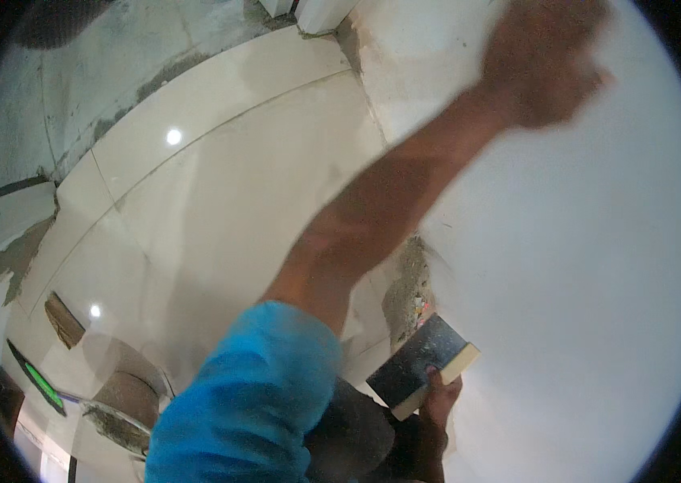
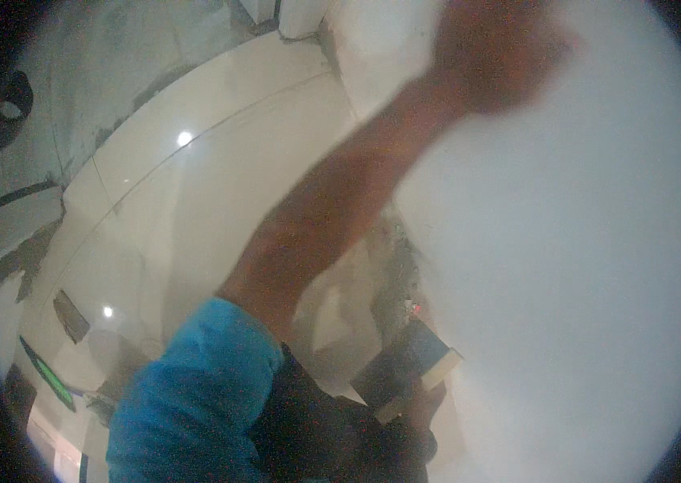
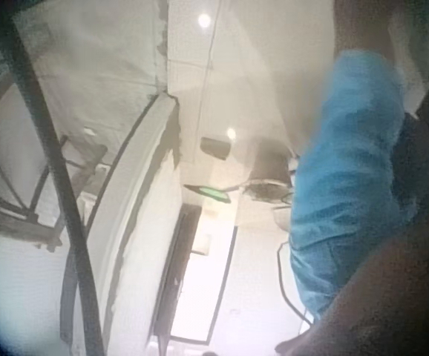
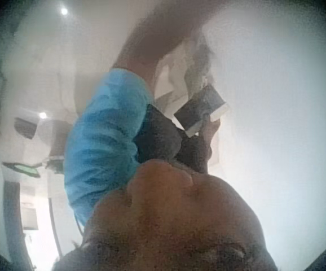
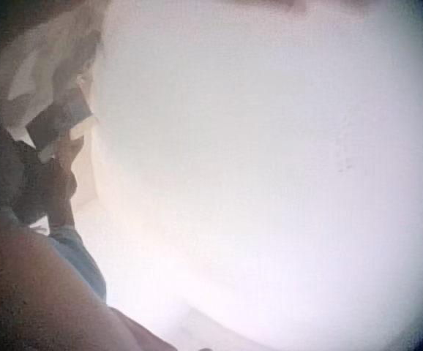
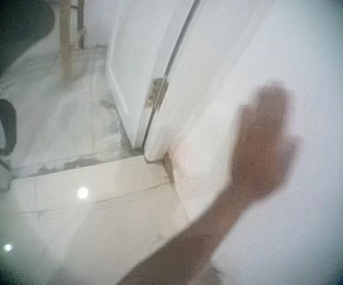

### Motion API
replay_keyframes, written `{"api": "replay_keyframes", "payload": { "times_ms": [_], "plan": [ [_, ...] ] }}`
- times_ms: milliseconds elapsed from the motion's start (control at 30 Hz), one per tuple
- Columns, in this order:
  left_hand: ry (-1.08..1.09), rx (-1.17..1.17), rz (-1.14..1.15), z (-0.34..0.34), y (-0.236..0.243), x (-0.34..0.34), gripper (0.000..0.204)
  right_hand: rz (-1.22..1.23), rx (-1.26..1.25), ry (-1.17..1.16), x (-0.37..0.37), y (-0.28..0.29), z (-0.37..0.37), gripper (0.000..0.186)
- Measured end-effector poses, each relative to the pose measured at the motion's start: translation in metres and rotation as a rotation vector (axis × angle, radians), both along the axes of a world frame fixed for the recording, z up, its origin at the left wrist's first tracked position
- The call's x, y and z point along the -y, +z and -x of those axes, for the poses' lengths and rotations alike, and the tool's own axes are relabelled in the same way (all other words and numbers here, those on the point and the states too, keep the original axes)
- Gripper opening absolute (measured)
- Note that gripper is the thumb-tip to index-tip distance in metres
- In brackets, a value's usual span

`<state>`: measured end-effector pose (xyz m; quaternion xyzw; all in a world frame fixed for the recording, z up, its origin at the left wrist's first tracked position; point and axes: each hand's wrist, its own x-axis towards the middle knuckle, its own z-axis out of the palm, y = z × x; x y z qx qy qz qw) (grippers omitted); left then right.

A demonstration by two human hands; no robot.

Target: The person applies grout to tiled floor surfaces using a grout float, spreading and smoothing the material between tiles. The person occasionally wipes excess grout from the tiles with a hand or cloth.

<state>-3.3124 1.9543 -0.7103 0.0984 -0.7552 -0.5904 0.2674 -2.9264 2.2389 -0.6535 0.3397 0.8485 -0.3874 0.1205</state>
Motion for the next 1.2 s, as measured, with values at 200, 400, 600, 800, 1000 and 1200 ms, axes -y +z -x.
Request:
{"api": "replay_keyframes", "payload": {
  "times_ms": [200, 400, 600, 800, 1000, 1200],
  "plan": [
    [0.385, 0.092, -0.475, 0.012, -0.084, 0.016, 0.068, 0.019, 0.093, -0.002, -0.001, -0.036, -0.009, 0.038],
    [0.450, -0.280, -0.217, 0.029, 0.002, 0.009, 0.065, -0.064, 0.105, 0.021, -0.019, -0.051, -0.008, 0.035],
    [0.347, -0.137, -0.288, 0.027, -0.013, 0.023, 0.064, 0.047, 0.074, 0.032, -0.026, -0.060, -0.020, 0.035],
    [0.259, -0.381, 0.127, 0.034, 0.184, 0.000, 0.070, 0.067, 0.051, 0.078, -0.032, -0.067, -0.017, 0.036],
    [0.303, -0.657, 0.313, 0.053, 0.180, 0.033, 0.062, 0.017, 0.014, 0.073, -0.038, -0.075, -0.019, 0.034],
    [0.355, 0.052, -0.804, 0.043, -0.061, 0.018, 0.058, 0.090, -0.011, 0.031, -0.046, -0.075, -0.029, 0.032]
  ]
}}
